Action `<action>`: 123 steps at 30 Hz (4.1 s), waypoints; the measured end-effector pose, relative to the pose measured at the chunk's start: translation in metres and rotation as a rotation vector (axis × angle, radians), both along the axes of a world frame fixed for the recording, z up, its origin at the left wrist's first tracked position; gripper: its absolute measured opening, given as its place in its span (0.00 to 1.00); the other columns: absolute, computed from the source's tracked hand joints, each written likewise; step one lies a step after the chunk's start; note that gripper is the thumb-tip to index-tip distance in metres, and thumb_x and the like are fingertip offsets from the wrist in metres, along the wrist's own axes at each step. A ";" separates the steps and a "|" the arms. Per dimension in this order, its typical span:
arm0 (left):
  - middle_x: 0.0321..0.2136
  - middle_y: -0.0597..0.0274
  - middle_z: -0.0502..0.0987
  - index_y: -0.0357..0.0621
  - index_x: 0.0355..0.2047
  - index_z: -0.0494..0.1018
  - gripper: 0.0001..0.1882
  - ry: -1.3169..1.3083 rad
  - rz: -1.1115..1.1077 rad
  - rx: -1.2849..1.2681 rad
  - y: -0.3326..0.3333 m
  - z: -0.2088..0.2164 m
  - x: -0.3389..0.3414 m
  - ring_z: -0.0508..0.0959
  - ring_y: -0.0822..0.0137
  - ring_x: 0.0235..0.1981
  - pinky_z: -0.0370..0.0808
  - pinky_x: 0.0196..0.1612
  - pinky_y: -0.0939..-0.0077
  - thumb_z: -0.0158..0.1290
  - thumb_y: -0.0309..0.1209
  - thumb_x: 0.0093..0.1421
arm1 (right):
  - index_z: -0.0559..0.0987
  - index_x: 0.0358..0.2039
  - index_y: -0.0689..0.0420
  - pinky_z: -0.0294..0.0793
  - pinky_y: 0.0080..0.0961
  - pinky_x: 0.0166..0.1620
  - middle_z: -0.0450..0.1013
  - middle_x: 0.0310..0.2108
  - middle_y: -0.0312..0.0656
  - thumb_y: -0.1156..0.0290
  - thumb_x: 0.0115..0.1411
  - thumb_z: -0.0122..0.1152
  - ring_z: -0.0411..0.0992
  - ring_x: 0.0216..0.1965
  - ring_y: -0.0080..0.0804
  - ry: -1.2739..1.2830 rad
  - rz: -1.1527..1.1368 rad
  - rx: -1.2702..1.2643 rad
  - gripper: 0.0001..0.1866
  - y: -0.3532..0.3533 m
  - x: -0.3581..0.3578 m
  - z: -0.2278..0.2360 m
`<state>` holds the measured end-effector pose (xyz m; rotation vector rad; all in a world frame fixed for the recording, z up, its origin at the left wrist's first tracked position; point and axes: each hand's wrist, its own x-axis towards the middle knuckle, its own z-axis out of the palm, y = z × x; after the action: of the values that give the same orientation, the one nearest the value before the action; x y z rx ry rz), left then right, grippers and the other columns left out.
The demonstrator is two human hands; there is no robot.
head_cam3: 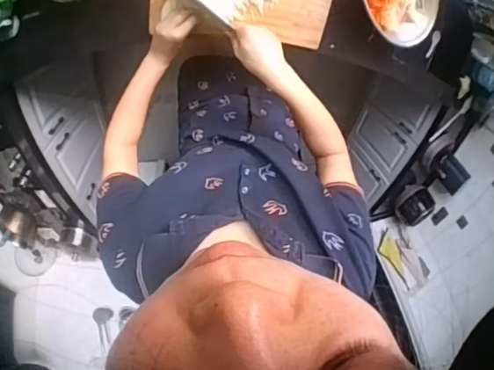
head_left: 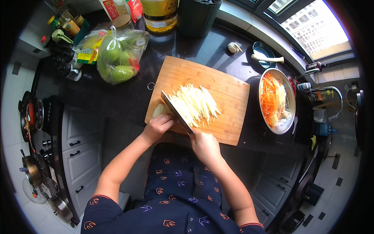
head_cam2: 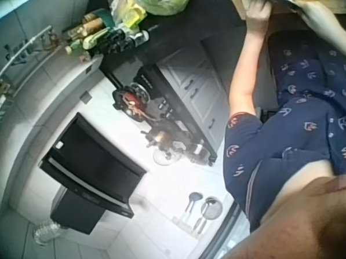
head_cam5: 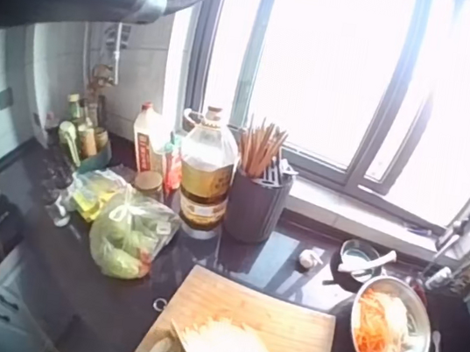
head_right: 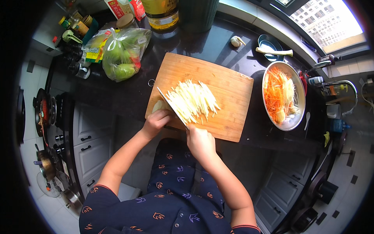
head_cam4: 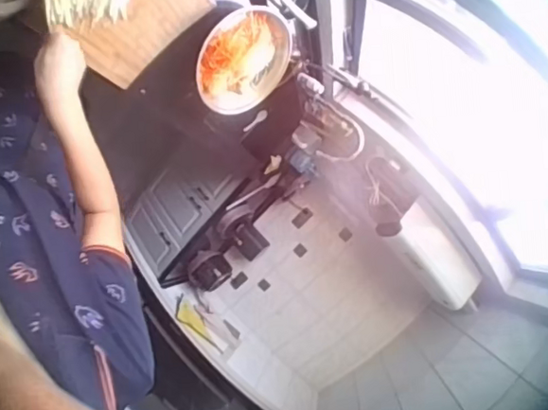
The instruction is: The person slices a peeled potato into thin strips on a wooden cutting board using a large knife. The person holds the potato with their left hand and cuts with their right hand, creating a pile of julienned potato strips.
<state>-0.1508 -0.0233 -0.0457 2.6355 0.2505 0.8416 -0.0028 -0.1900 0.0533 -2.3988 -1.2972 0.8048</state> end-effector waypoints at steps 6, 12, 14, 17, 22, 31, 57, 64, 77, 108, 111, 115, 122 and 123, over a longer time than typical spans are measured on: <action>0.35 0.62 0.81 0.43 0.33 0.80 0.07 -0.016 0.010 0.007 -0.001 0.005 -0.001 0.83 0.62 0.39 0.82 0.39 0.72 0.58 0.23 0.52 | 0.80 0.37 0.57 0.78 0.55 0.36 0.77 0.24 0.59 0.66 0.66 0.57 0.78 0.29 0.62 0.029 -0.036 0.128 0.08 0.004 0.006 -0.002; 0.35 0.63 0.81 0.44 0.32 0.80 0.06 -0.002 0.012 0.043 0.000 0.002 -0.001 0.83 0.64 0.38 0.82 0.38 0.73 0.58 0.24 0.53 | 0.80 0.38 0.58 0.77 0.51 0.39 0.78 0.28 0.58 0.66 0.65 0.59 0.77 0.34 0.61 0.049 -0.032 -0.033 0.09 -0.007 0.006 0.030; 0.34 0.64 0.81 0.44 0.32 0.80 0.06 -0.006 0.017 0.059 0.001 0.001 -0.001 0.83 0.64 0.37 0.82 0.37 0.74 0.58 0.24 0.53 | 0.81 0.39 0.58 0.77 0.51 0.39 0.78 0.28 0.58 0.66 0.65 0.59 0.78 0.34 0.61 0.044 -0.017 -0.054 0.09 -0.011 0.007 0.031; 0.34 0.63 0.81 0.44 0.32 0.80 0.06 -0.002 0.013 0.042 0.000 -0.002 -0.002 0.83 0.64 0.37 0.82 0.37 0.73 0.58 0.24 0.53 | 0.81 0.39 0.58 0.78 0.51 0.39 0.78 0.28 0.59 0.67 0.65 0.59 0.78 0.34 0.61 0.047 -0.012 -0.048 0.09 -0.013 0.006 0.027; 0.35 0.63 0.81 0.44 0.32 0.80 0.07 -0.008 0.022 0.024 0.000 0.000 -0.001 0.83 0.63 0.38 0.82 0.38 0.72 0.57 0.24 0.51 | 0.81 0.39 0.58 0.78 0.52 0.39 0.78 0.27 0.59 0.68 0.65 0.59 0.78 0.33 0.63 0.048 -0.023 -0.019 0.08 -0.007 0.002 0.015; 0.37 0.62 0.81 0.43 0.33 0.80 0.08 -0.023 0.009 0.015 0.001 0.003 -0.002 0.83 0.62 0.38 0.82 0.39 0.72 0.57 0.24 0.51 | 0.79 0.36 0.57 0.78 0.55 0.36 0.77 0.24 0.59 0.67 0.65 0.58 0.78 0.30 0.62 0.012 -0.035 0.109 0.08 0.005 0.001 0.003; 0.34 0.61 0.82 0.43 0.34 0.82 0.10 -0.014 0.047 -0.017 -0.001 0.002 -0.002 0.84 0.60 0.37 0.82 0.39 0.68 0.59 0.22 0.49 | 0.79 0.36 0.58 0.78 0.56 0.37 0.77 0.24 0.60 0.66 0.66 0.57 0.78 0.30 0.63 0.050 -0.033 0.143 0.09 0.008 0.002 -0.011; 0.34 0.60 0.82 0.41 0.35 0.82 0.10 -0.038 0.046 0.012 -0.003 -0.001 -0.001 0.84 0.60 0.37 0.82 0.38 0.68 0.61 0.22 0.50 | 0.80 0.36 0.58 0.78 0.55 0.38 0.77 0.25 0.60 0.66 0.65 0.58 0.78 0.30 0.63 0.033 -0.029 0.070 0.09 -0.009 0.004 0.016; 0.35 0.62 0.81 0.43 0.35 0.81 0.09 -0.030 0.049 -0.010 -0.001 -0.001 -0.001 0.83 0.61 0.37 0.81 0.39 0.71 0.58 0.24 0.52 | 0.80 0.36 0.59 0.79 0.53 0.37 0.77 0.25 0.60 0.68 0.64 0.58 0.78 0.31 0.62 0.065 -0.036 0.070 0.08 -0.009 -0.001 0.002; 0.34 0.67 0.82 0.48 0.35 0.83 0.10 0.071 0.069 0.120 0.011 0.018 0.002 0.83 0.65 0.34 0.81 0.31 0.73 0.58 0.24 0.53 | 0.80 0.36 0.58 0.78 0.51 0.38 0.78 0.27 0.58 0.65 0.66 0.59 0.78 0.33 0.61 -0.009 -0.062 0.020 0.09 -0.019 -0.005 0.023; 0.32 0.69 0.82 0.49 0.34 0.82 0.08 0.100 0.042 0.123 0.017 0.018 0.005 0.83 0.65 0.32 0.80 0.29 0.73 0.58 0.25 0.53 | 0.80 0.37 0.56 0.79 0.53 0.36 0.78 0.24 0.57 0.66 0.65 0.58 0.78 0.30 0.61 -0.032 -0.045 0.060 0.08 -0.023 -0.002 0.018; 0.31 0.70 0.81 0.50 0.32 0.82 0.07 0.102 0.021 0.139 0.021 0.019 0.006 0.83 0.65 0.31 0.80 0.29 0.74 0.58 0.26 0.52 | 0.80 0.36 0.56 0.79 0.53 0.36 0.78 0.24 0.57 0.66 0.65 0.59 0.78 0.31 0.61 -0.023 -0.043 0.069 0.08 -0.024 -0.001 0.016; 0.27 0.67 0.78 0.47 0.29 0.78 0.05 0.070 0.024 0.122 0.019 0.015 0.005 0.82 0.65 0.30 0.79 0.31 0.73 0.56 0.25 0.51 | 0.80 0.36 0.59 0.77 0.51 0.39 0.77 0.28 0.59 0.66 0.65 0.59 0.77 0.35 0.62 0.017 -0.069 0.006 0.09 -0.021 -0.003 0.023; 0.26 0.67 0.78 0.47 0.29 0.78 0.05 0.070 0.022 0.118 0.019 0.015 0.006 0.82 0.65 0.30 0.79 0.31 0.73 0.56 0.25 0.51 | 0.80 0.36 0.60 0.77 0.51 0.40 0.77 0.29 0.59 0.67 0.65 0.59 0.77 0.36 0.62 0.022 -0.068 0.001 0.09 -0.021 -0.003 0.024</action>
<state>-0.1450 -0.0044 -0.0310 2.7801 0.2551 0.7949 -0.0059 -0.2114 0.0776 -2.4116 -1.2007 0.8090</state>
